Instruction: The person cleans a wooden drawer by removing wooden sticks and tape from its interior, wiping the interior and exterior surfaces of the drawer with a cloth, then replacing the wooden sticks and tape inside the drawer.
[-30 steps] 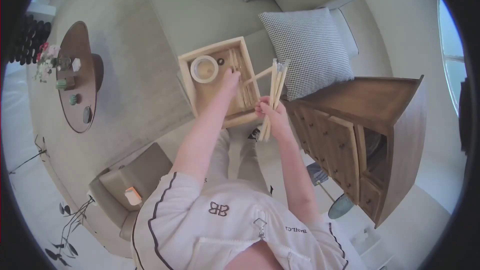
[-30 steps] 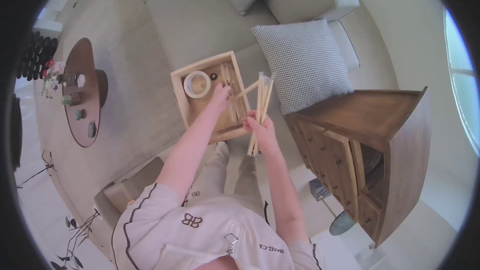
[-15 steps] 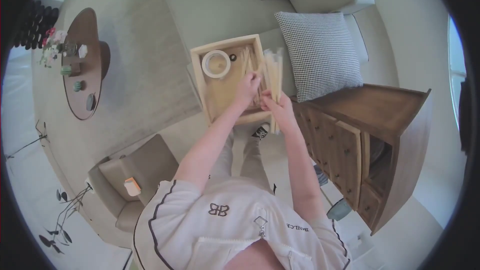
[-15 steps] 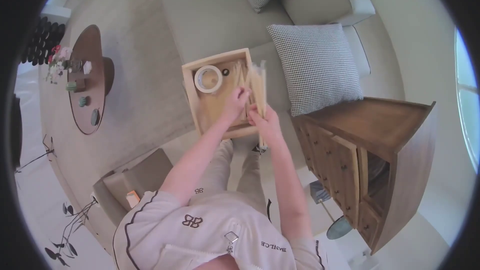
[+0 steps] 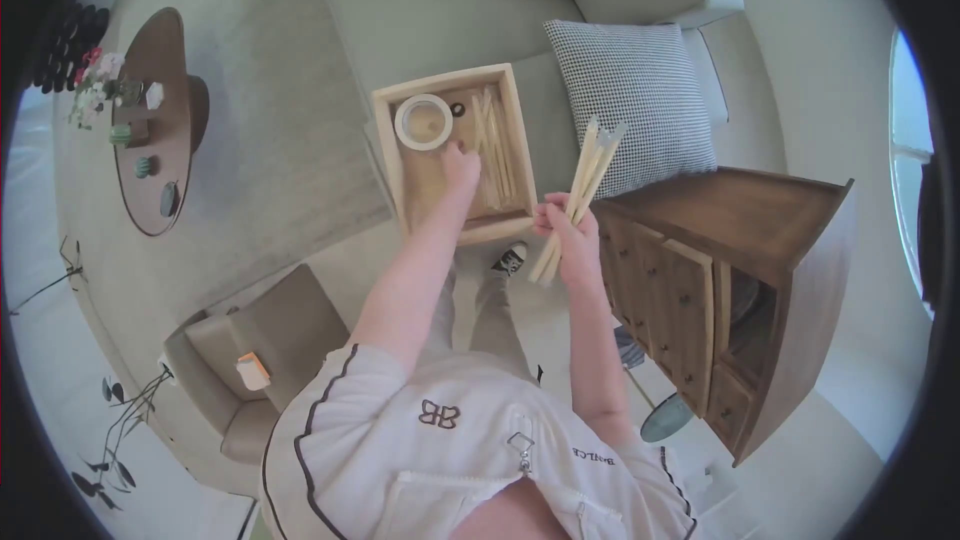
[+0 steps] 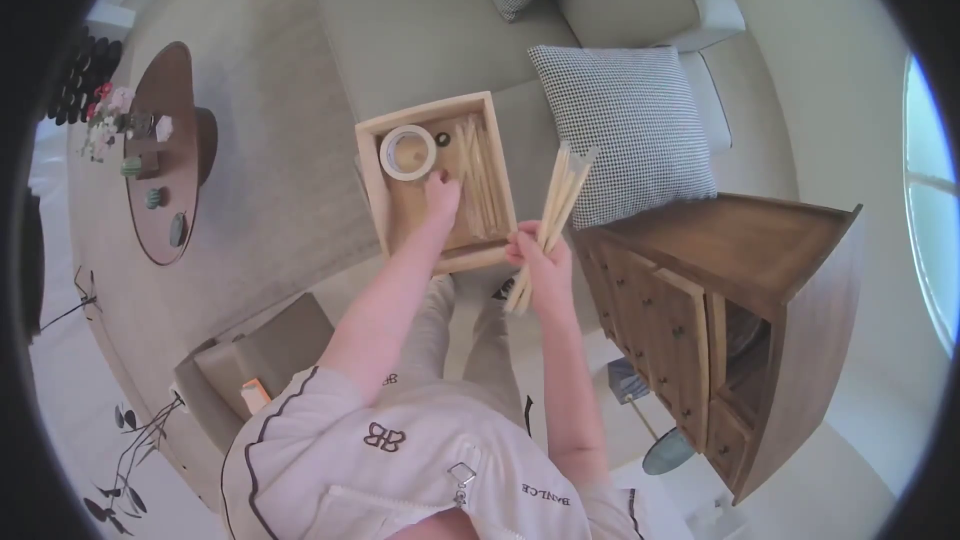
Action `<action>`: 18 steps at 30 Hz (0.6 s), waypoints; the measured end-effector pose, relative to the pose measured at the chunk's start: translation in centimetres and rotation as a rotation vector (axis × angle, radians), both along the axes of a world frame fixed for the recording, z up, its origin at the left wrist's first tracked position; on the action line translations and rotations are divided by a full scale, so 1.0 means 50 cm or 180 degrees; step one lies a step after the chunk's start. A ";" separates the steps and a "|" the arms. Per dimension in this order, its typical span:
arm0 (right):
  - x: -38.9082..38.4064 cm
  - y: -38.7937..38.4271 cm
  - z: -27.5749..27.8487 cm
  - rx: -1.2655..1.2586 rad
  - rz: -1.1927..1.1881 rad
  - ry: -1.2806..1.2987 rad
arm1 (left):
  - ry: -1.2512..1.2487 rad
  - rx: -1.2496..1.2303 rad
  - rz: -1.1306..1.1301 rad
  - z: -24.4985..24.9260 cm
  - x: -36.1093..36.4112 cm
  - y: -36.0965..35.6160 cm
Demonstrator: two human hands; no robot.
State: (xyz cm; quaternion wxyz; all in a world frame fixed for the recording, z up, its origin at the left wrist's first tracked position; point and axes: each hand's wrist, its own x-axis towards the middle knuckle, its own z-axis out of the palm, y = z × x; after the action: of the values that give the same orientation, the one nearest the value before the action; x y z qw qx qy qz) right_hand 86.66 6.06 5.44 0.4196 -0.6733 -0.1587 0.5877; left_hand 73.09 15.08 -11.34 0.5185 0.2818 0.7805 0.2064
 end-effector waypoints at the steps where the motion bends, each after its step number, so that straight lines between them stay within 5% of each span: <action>1: 0.000 -0.002 -0.001 -0.0063 -0.0011 0.0042 | -0.0070 -0.0010 -0.0049 -0.008 0.001 -0.002; 9: 0.000 -0.009 -0.015 -0.0221 -0.0152 0.0236 | -0.0722 -0.0018 -0.0568 -0.089 0.035 0.008; 18: 0.002 -0.013 -0.042 -0.0283 0.0407 0.0837 | -0.0399 0.0341 -0.0294 0.122 0.024 -0.026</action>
State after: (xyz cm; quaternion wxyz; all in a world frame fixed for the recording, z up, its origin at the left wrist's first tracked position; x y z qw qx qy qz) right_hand 86.75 5.43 3.32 0.3683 -0.5969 -0.1187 0.7028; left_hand 74.28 13.80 -5.24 0.5596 0.3313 0.7205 0.2409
